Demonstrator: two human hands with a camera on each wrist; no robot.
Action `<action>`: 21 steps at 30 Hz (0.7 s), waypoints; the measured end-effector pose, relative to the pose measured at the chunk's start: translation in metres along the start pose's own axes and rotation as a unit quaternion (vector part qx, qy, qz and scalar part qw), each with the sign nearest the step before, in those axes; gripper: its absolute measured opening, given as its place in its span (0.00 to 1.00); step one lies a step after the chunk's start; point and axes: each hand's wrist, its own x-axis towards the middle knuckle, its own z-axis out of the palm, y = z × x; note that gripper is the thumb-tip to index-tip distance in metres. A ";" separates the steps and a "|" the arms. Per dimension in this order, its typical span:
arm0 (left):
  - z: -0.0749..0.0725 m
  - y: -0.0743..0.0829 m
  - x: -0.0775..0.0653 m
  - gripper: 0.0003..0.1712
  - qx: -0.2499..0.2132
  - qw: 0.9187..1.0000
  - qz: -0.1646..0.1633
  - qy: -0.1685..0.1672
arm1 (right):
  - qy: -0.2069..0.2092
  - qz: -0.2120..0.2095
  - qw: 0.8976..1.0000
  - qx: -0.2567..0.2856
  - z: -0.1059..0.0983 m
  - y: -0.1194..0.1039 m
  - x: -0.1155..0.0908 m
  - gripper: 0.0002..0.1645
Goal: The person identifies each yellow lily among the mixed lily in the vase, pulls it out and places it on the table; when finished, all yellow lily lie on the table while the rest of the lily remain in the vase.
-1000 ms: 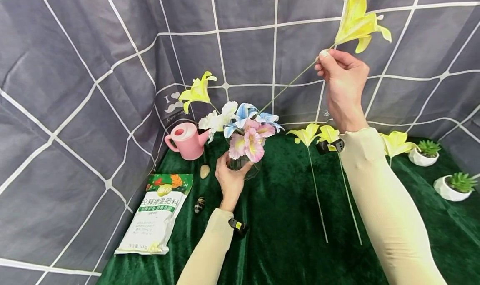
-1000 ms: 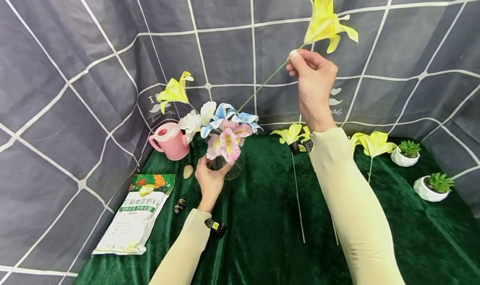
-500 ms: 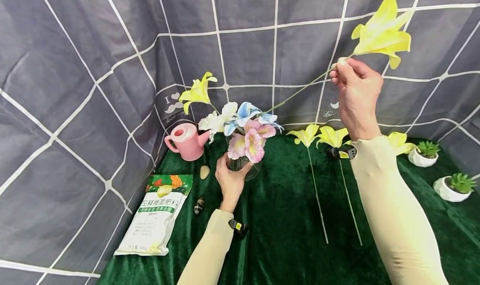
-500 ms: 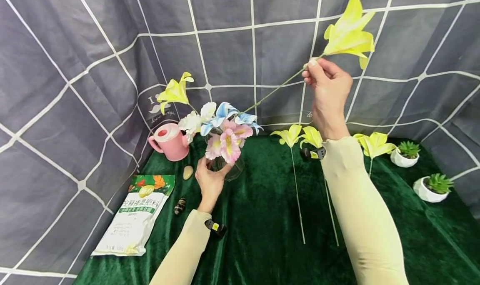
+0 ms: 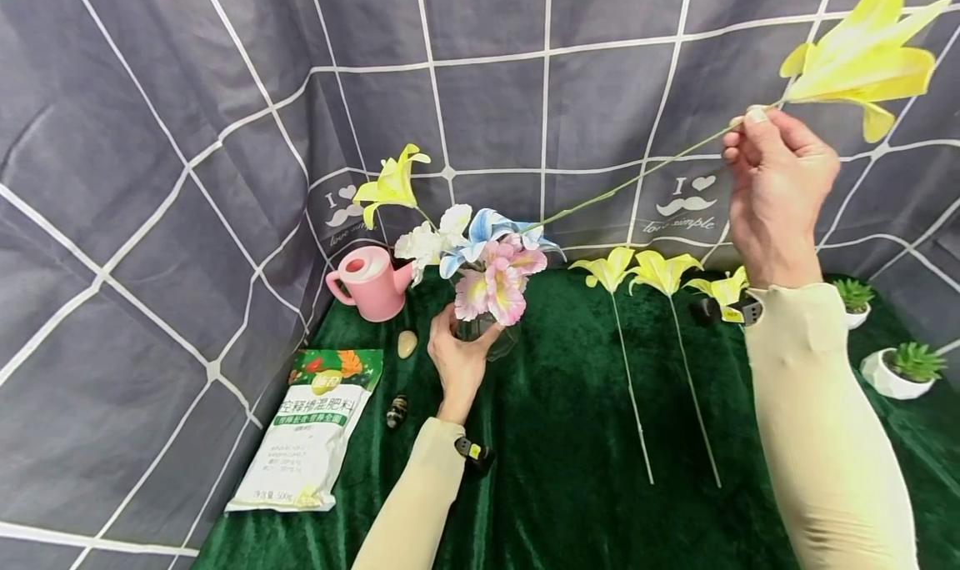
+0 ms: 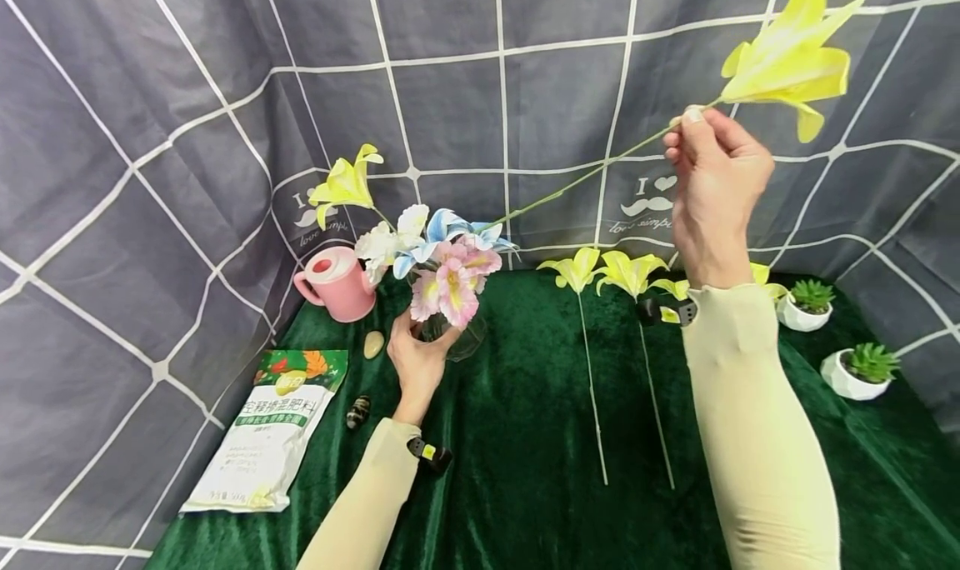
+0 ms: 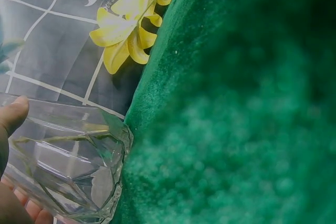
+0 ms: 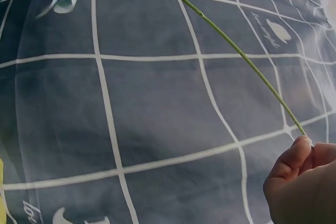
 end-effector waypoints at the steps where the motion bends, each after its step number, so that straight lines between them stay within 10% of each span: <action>1: 0.000 0.000 0.000 0.43 -0.001 1.000 0.001 0.000 | 0.007 0.000 1.000 0.007 -0.001 -0.005 0.000 0.07; 13: -0.001 0.001 0.000 0.44 0.000 1.000 -0.008 -0.002 | 0.025 -0.067 0.997 0.002 -0.022 -0.046 -0.009 0.06; 21: -0.001 0.002 0.000 0.43 -0.007 1.000 -0.014 -0.008 | -0.048 -0.077 0.994 -0.055 -0.028 -0.047 -0.033 0.07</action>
